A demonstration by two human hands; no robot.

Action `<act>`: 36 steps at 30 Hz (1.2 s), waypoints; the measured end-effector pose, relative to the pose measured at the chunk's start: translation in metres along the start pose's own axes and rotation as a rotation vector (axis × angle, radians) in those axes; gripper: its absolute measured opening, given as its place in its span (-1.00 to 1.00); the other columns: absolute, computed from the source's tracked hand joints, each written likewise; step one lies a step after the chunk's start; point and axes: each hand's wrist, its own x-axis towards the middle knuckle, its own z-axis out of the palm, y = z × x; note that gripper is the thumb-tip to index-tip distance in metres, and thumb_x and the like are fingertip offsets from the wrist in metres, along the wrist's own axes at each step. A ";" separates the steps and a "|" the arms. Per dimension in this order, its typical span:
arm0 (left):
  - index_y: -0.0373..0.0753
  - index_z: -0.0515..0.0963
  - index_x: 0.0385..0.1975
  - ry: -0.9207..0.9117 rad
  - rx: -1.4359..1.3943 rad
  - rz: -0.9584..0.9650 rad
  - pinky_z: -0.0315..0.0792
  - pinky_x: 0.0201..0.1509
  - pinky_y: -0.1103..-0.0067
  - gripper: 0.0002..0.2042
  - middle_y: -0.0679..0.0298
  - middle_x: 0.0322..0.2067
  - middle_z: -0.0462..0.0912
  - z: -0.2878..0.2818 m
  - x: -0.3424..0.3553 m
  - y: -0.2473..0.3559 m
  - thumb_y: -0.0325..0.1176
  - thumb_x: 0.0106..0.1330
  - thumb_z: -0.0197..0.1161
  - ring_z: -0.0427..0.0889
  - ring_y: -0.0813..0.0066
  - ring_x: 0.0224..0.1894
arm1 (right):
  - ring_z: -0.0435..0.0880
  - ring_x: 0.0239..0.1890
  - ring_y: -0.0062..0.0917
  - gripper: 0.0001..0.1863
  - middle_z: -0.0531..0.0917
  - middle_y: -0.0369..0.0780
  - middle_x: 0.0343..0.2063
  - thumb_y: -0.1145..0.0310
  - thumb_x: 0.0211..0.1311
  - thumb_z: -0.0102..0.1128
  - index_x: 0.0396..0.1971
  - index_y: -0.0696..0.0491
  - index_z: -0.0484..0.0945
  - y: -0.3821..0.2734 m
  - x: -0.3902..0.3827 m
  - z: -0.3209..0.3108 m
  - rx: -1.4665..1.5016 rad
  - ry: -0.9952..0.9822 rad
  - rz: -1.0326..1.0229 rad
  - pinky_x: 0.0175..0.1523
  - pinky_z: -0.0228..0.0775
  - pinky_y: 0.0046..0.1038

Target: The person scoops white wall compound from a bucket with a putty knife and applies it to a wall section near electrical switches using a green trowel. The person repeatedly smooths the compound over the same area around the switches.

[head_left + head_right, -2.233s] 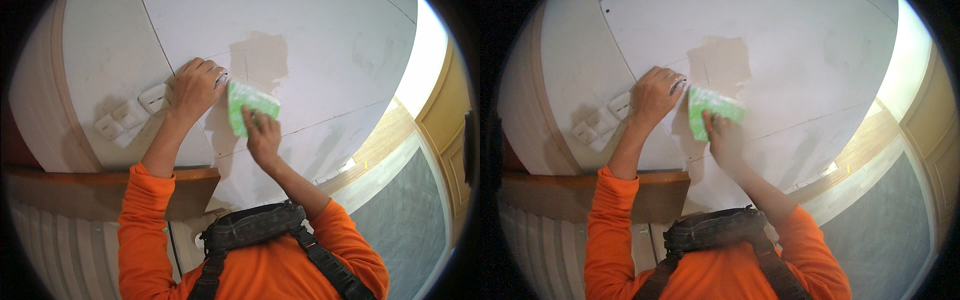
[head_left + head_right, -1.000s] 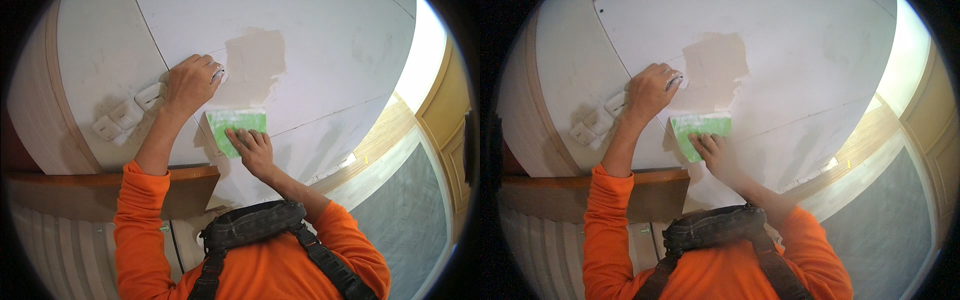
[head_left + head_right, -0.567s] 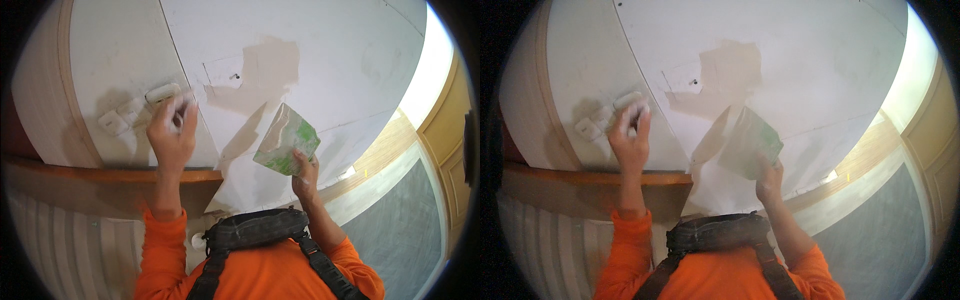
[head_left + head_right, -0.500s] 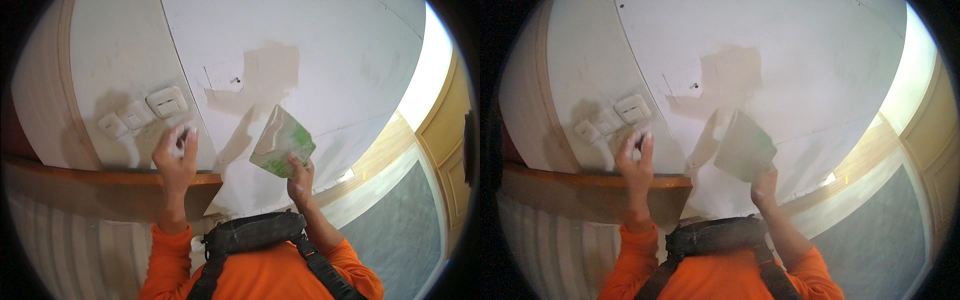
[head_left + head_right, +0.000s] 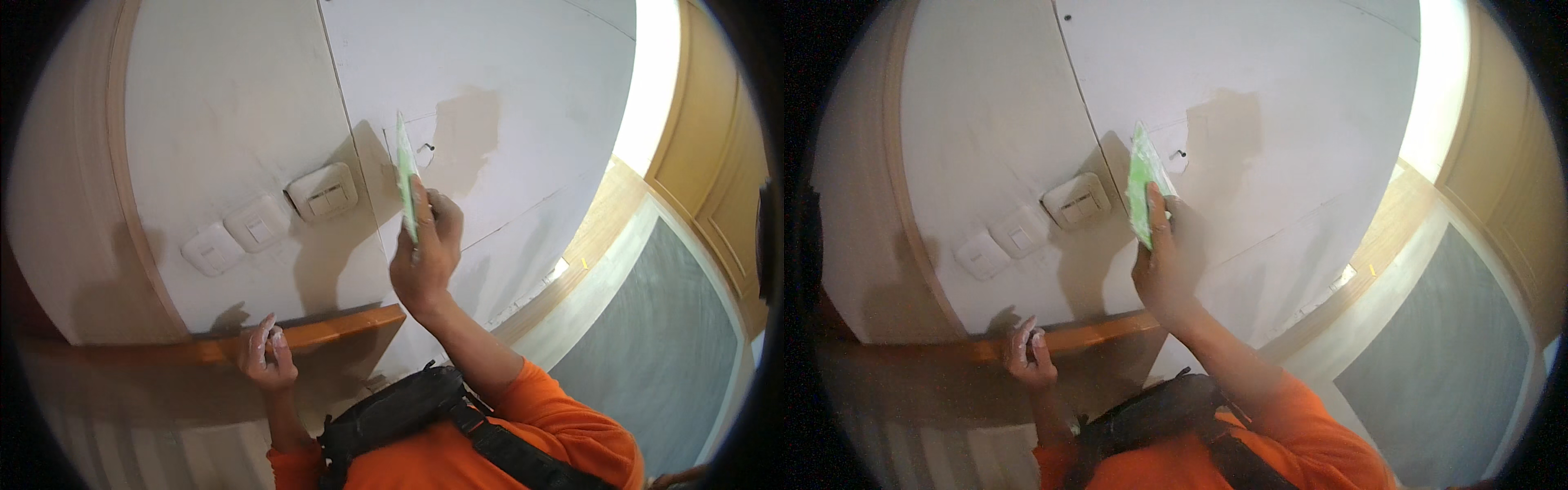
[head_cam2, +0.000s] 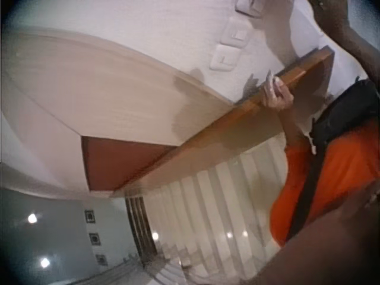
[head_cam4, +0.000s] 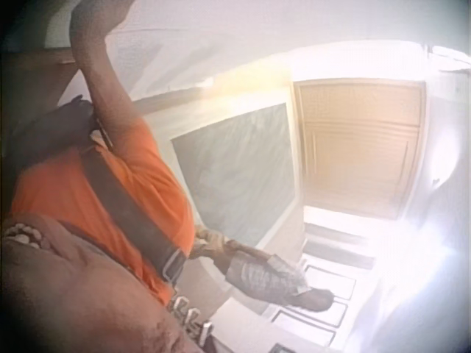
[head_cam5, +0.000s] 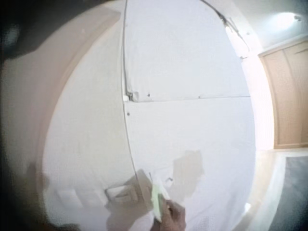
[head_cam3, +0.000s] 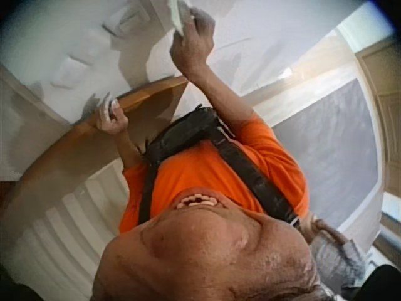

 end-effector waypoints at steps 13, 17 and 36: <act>-0.37 0.61 0.07 -0.140 -0.041 -0.010 0.46 -0.39 0.45 -0.58 0.15 -0.48 0.60 -0.008 0.002 -0.039 -0.22 0.32 0.19 0.58 0.32 -0.49 | 0.57 0.02 -0.14 -0.22 0.51 -0.08 0.00 0.71 0.01 0.23 0.33 -0.06 0.48 -0.004 -0.047 0.072 -0.309 -0.018 0.085 0.02 0.53 -0.27; -0.36 0.61 0.07 -0.144 -0.051 0.028 0.49 -0.36 0.40 -0.57 0.10 -0.45 0.62 -0.012 0.004 -0.038 -0.21 0.31 0.19 0.62 0.23 -0.45 | 0.59 0.01 -0.18 -0.30 0.54 -0.06 -0.06 0.76 0.02 0.19 0.24 -0.02 0.57 0.006 -0.088 0.034 -0.256 -0.104 0.183 0.07 0.52 -0.28; -0.35 0.63 0.01 -0.125 0.012 0.007 0.43 -0.39 0.40 -0.64 0.22 -0.51 0.58 -0.005 -0.007 -0.038 -0.33 0.25 0.22 0.55 0.28 -0.50 | 0.56 0.02 -0.12 -0.24 0.55 -0.03 0.06 0.66 0.08 0.18 0.37 -0.06 0.40 0.024 -0.037 0.003 -0.356 -0.141 -0.070 0.08 0.45 -0.20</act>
